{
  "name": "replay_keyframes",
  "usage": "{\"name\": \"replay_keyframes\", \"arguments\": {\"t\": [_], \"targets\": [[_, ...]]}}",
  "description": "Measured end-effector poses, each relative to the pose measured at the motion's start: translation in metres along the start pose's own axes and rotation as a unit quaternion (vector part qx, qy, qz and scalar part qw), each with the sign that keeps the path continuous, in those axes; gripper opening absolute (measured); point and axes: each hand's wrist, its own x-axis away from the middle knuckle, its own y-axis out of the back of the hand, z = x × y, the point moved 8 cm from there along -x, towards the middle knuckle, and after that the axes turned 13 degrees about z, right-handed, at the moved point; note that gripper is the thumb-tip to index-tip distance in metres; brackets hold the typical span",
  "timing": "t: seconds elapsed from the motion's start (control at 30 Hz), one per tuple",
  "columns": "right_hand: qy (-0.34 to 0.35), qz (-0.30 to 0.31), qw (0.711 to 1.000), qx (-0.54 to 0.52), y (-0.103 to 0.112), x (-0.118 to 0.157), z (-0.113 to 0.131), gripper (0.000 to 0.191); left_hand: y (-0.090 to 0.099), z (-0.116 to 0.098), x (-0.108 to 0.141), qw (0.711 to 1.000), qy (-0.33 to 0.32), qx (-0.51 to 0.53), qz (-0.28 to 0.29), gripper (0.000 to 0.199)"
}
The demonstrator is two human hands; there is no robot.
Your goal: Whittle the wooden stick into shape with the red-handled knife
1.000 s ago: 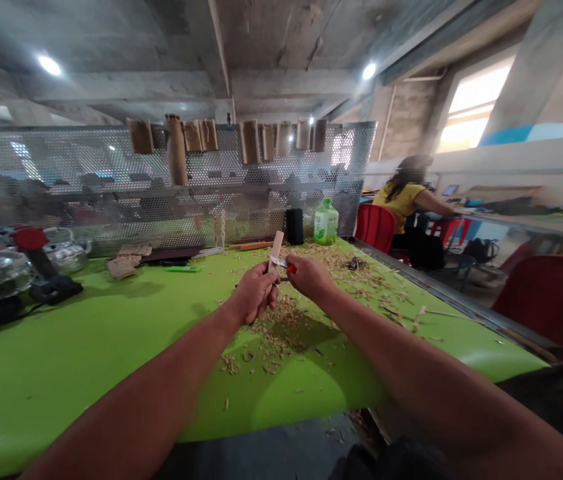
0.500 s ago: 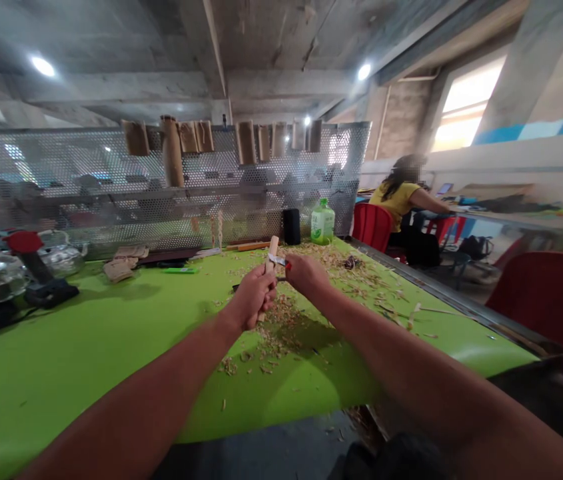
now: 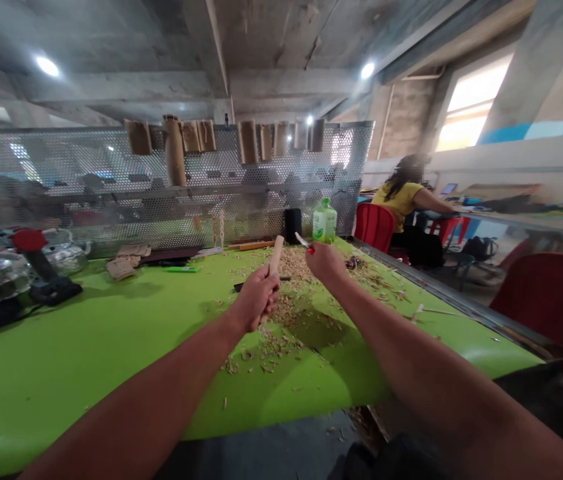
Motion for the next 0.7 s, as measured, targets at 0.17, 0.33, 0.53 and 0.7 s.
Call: {"name": "replay_keyframes", "arguments": {"t": [0.17,0.33,0.53,0.7], "targets": [[0.138,0.067,0.987,0.059,-0.026,0.028,0.060,0.029,0.023,0.001,-0.009,0.998,-0.019,-0.025,-0.048,0.021],[0.154,0.059,0.982,0.094,-0.025,0.035,0.065,0.027,0.019,0.001,-0.008,0.996,-0.025,-0.064,-0.059,0.016],[0.131,0.058,0.984,0.108,-0.025,0.032,0.062,0.028,0.015,-0.001,-0.005,0.991,-0.004,-0.081,-0.111,0.015],[0.060,0.052,0.994,0.069,-0.015,0.016,0.038,0.033,-0.003,0.005,0.008,0.993,0.016,-0.075,-0.089,0.010]]}}
